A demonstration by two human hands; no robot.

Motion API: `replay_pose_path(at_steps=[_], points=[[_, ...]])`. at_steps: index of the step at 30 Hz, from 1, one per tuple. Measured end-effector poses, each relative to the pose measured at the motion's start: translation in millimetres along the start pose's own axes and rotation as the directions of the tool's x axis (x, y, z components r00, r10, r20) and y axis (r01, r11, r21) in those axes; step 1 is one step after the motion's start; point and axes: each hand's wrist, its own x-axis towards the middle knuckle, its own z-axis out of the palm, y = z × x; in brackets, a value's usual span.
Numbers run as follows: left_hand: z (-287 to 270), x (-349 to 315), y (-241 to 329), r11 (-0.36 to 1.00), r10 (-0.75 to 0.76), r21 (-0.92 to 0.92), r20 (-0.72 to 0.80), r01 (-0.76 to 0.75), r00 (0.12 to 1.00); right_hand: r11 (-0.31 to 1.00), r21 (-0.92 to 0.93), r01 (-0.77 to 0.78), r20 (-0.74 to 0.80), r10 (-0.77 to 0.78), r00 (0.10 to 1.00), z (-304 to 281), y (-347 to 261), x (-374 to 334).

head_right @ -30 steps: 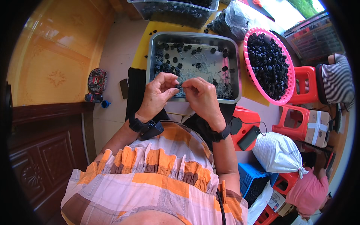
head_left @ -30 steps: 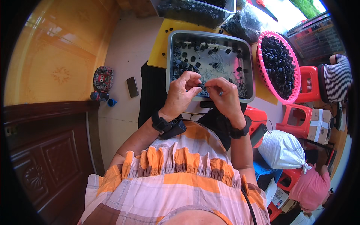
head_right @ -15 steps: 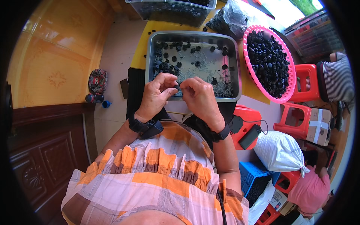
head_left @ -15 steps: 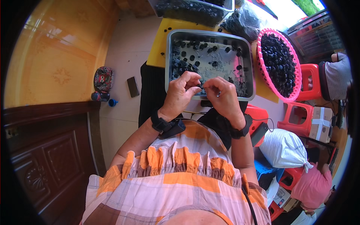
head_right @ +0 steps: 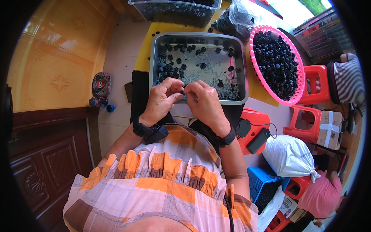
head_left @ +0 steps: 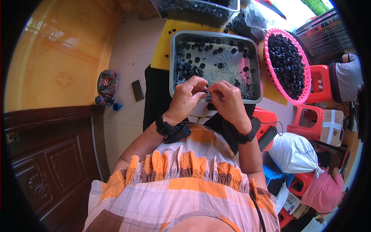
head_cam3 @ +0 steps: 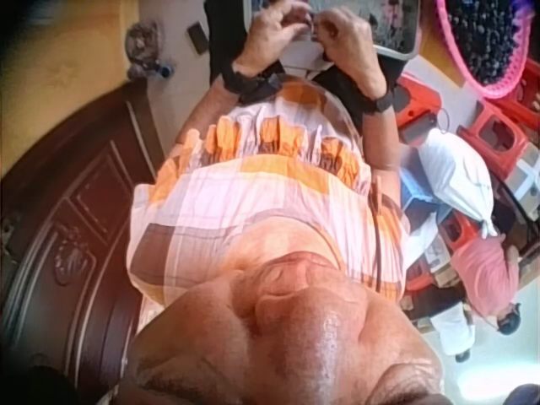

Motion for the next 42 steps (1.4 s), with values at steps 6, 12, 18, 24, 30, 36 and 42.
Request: replay_pose_path(at_steps=[6,12,18,24,30,36,42], points=[[-2,-1,3,0.983,-0.138,-0.113,0.046,0.143,0.989,0.998,0.061,0.009,-0.011,-0.008,1.000,-1,-2,-1],[-2,2,3,0.987,-0.097,-0.123,0.060,0.104,0.993,0.976,0.182,-0.121,0.022,0.119,0.993,-4,5,-2],[-3,2,3,0.979,-0.129,-0.147,0.081,0.140,0.988,0.969,0.215,-0.126,0.002,0.129,0.992,-2,6,-4],[-2,1,10,0.982,-0.139,-0.125,0.052,0.144,0.989,0.992,0.122,-0.039,-0.056,0.046,0.997,-2,-2,-5],[-2,-3,5,0.999,-0.027,-0.037,0.099,0.031,0.995,0.999,0.041,0.031,-0.030,-0.030,0.999,-1,-3,-7],[3,-6,2,0.995,0.014,-0.099,0.051,-0.009,0.999,0.998,0.006,0.057,0.017,-0.057,0.998,0,-3,-8],[1,-3,15,0.990,-0.089,-0.111,-0.008,0.087,0.996,0.769,0.568,-0.292,0.075,0.306,0.949,-6,4,-11]])
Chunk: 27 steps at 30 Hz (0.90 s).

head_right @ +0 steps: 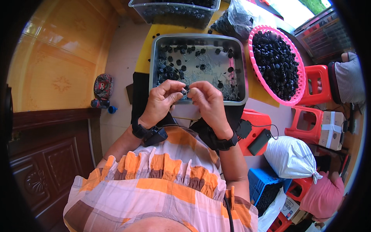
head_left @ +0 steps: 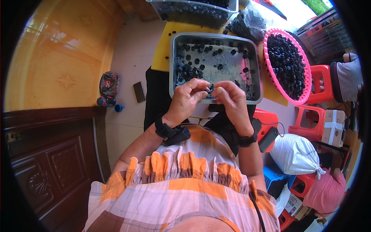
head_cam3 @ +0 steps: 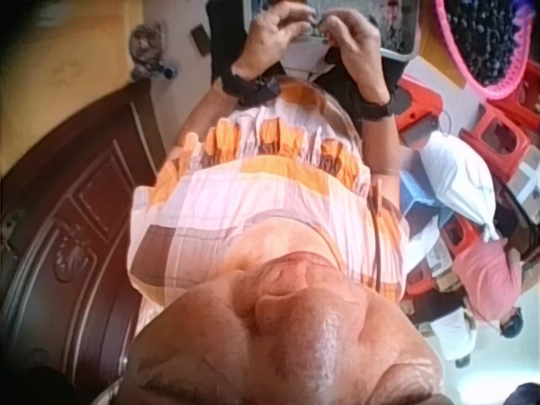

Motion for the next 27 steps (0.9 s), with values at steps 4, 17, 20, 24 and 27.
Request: replay_pose_path(at_steps=[4,17,20,24,27], points=[[3,10,-3,0.984,0.171,0.039,0.057,-0.174,0.984,0.839,0.492,-0.232,0.088,0.218,0.972,1,8,-3],[-12,73,10,0.895,0.081,0.426,0.143,-0.135,0.986,0.606,0.791,-0.088,-0.022,0.172,0.985,-21,18,-11],[-17,101,1,0.633,0.053,0.747,0.217,-0.201,0.975,0.596,0.801,-0.049,-0.084,0.194,0.977,-25,19,-14],[-6,113,-12,0.420,-0.071,0.890,0.228,-0.178,0.971,0.607,0.795,-0.005,-0.109,0.151,0.983,-24,23,-18],[4,117,-11,0.333,-0.100,0.929,0.207,-0.163,0.973,0.590,0.808,0.007,-0.122,0.156,0.980,-28,24,-20]])
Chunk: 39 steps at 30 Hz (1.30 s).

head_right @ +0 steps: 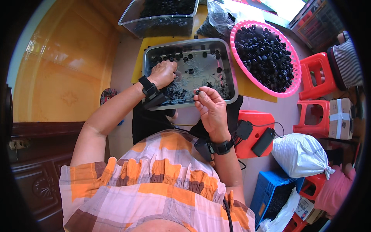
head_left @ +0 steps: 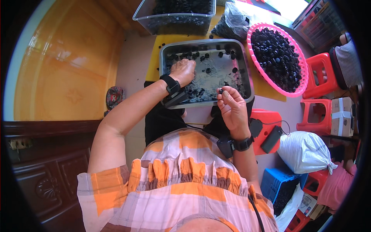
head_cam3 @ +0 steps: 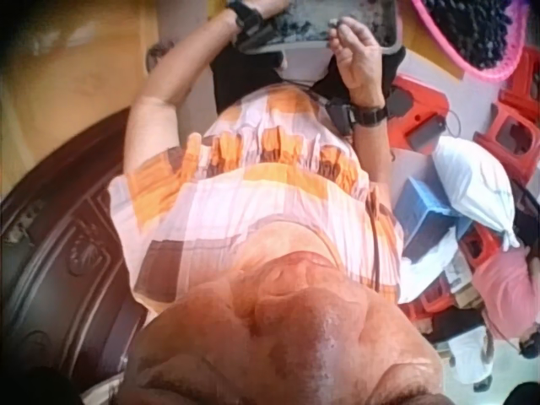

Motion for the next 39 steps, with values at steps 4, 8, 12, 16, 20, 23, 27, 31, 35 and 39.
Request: replay_pose_path(at_steps=[4,8,12,16,20,23,27,31,35,39], points=[[-3,1,1,0.989,0.134,-0.058,-0.084,-0.139,0.987,0.999,0.018,0.037,-0.007,-0.036,0.999,0,-3,3],[-28,-24,28,0.667,0.148,-0.745,0.127,-0.004,0.981,0.999,0.010,0.033,-0.009,-0.033,0.999,1,-4,9],[-34,-51,40,0.364,0.220,-0.925,0.200,0.110,0.955,0.999,-0.022,0.043,0.005,-0.042,0.999,3,0,13],[-29,-64,39,0.303,0.200,-0.951,0.122,0.057,0.972,0.989,-0.118,0.090,0.009,-0.090,0.996,10,5,12],[-30,-76,35,0.314,0.116,-0.946,0.127,0.085,0.985,0.939,-0.308,0.152,0.009,-0.157,0.988,17,7,7],[-22,-83,30,0.333,0.092,-0.941,0.102,0.066,0.991,0.878,-0.443,0.183,0.029,-0.191,0.981,25,10,1],[-17,-94,27,0.203,0.058,-0.975,0.104,0.090,0.993,0.798,-0.548,0.253,0.079,-0.252,0.965,24,19,-1],[-11,-101,23,0.096,0.051,-0.990,0.111,0.106,0.993,0.777,-0.579,0.247,0.093,-0.238,0.967,26,24,-3],[-1,-107,14,-0.076,0.058,-0.984,0.160,0.164,0.985,0.796,-0.569,0.208,0.066,-0.208,0.976,30,27,-6],[7,-112,6,-0.310,0.121,-0.918,0.218,0.246,0.968,0.770,-0.601,0.214,0.066,-0.219,0.973,33,30,-8]])
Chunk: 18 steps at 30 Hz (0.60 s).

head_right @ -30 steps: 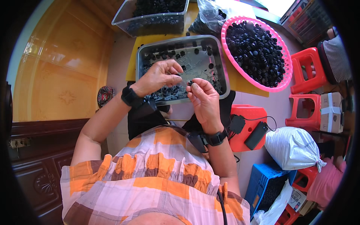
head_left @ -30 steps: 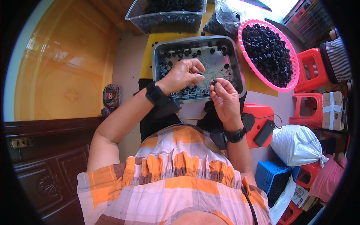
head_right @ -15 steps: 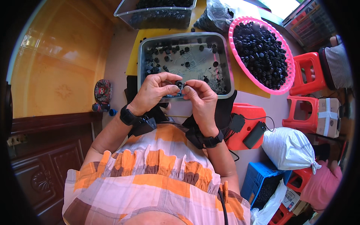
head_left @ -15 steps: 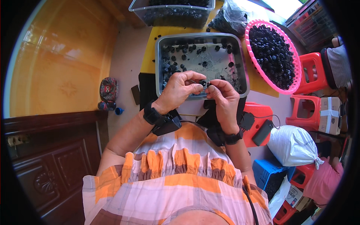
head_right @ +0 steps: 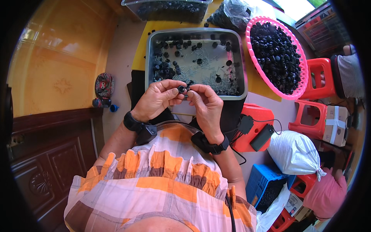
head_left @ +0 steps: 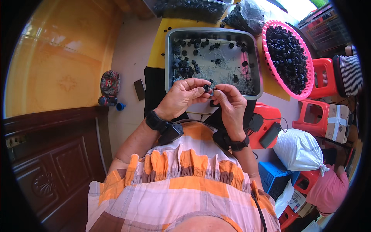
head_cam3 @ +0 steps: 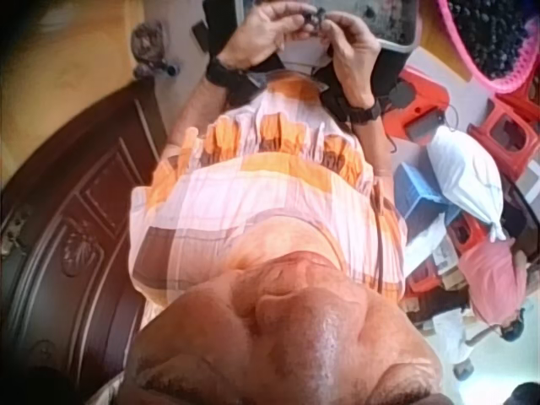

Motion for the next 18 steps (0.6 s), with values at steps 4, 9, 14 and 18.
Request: replay_pose_path(at_steps=[4,9,14,18], points=[[-1,-4,0,0.996,-0.037,-0.077,0.001,0.037,0.999,0.995,-0.086,0.058,0.023,-0.056,0.998,2,1,0],[-3,-5,-1,0.998,-0.026,-0.049,-0.002,0.026,1.000,0.967,-0.207,0.145,0.049,-0.137,0.989,6,-2,0],[0,-6,1,0.994,0.015,0.105,-0.043,-0.011,0.999,0.902,-0.366,0.229,0.086,-0.212,0.973,5,1,2],[7,-8,6,0.949,0.063,0.313,-0.076,-0.037,0.995,0.903,-0.356,0.240,0.086,-0.224,0.971,6,3,2]])
